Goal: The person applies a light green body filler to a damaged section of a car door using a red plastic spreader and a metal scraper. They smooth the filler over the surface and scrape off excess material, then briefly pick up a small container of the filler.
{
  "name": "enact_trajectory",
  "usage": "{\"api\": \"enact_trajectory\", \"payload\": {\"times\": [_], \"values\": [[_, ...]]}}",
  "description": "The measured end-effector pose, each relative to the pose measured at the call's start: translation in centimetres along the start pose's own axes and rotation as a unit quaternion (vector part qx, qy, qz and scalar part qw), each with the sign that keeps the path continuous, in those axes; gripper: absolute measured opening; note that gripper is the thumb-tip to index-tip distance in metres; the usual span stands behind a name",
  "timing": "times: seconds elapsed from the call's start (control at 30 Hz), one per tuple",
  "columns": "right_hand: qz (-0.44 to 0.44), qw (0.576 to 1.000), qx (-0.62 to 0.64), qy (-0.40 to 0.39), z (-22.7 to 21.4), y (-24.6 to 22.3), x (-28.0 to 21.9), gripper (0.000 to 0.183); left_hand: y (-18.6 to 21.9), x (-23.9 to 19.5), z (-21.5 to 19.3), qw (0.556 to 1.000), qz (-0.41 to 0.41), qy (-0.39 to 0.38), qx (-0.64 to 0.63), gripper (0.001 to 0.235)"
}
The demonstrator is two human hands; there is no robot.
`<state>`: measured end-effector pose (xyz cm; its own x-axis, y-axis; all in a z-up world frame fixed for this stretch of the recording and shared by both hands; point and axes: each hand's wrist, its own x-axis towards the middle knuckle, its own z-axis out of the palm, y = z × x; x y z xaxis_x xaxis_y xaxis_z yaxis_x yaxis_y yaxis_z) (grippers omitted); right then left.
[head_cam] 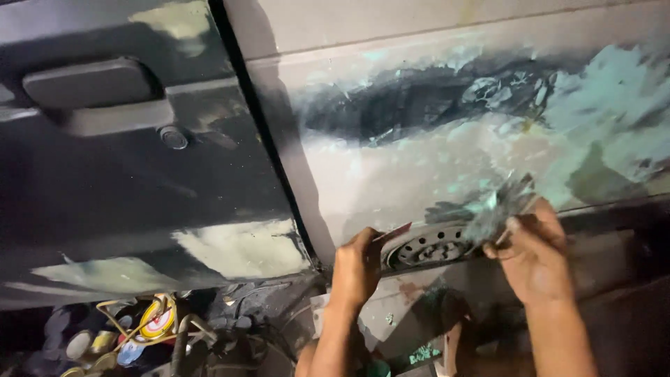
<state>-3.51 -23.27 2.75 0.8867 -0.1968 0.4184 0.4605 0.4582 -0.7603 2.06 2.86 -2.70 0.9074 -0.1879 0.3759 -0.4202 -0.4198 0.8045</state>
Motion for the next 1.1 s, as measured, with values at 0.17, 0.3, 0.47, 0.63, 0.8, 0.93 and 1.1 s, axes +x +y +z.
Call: {"api": "enact_trajectory", "payload": {"times": [0.17,0.3,0.47,0.63,0.8,0.93,1.1], "values": [[0.0,0.99,0.006,0.144,-5.3,1.7,0.4,0.015,0.4,-0.2,-1.1,0.99,-0.06,-0.116,0.049,0.005],[-0.02,0.982,-0.077,0.169,-4.2,0.9,1.2,0.034,-1.6,-0.3,0.3,0.985,0.023,-0.145,0.086,0.03],[-0.116,0.938,-0.274,0.176,3.7,-3.8,4.6,0.025,-1.3,-0.3,1.9,0.976,0.035,-0.193,0.094,0.025],[-0.214,0.768,-0.589,0.131,10.3,-6.8,7.2,0.024,-0.7,0.6,1.8,0.968,0.023,-0.23,0.092,0.037],[-0.161,0.622,-0.761,0.089,13.8,-5.5,10.3,0.08,-0.9,0.9,1.9,0.969,0.029,-0.208,0.131,0.025],[-0.332,0.47,-0.814,0.077,12.4,0.2,11.0,0.074,-2.0,0.9,2.3,0.968,0.057,-0.205,0.131,0.015],[-0.397,0.408,-0.818,0.077,11.6,2.2,9.6,0.075,0.2,0.7,0.1,0.975,0.024,-0.198,0.093,0.011]]}}
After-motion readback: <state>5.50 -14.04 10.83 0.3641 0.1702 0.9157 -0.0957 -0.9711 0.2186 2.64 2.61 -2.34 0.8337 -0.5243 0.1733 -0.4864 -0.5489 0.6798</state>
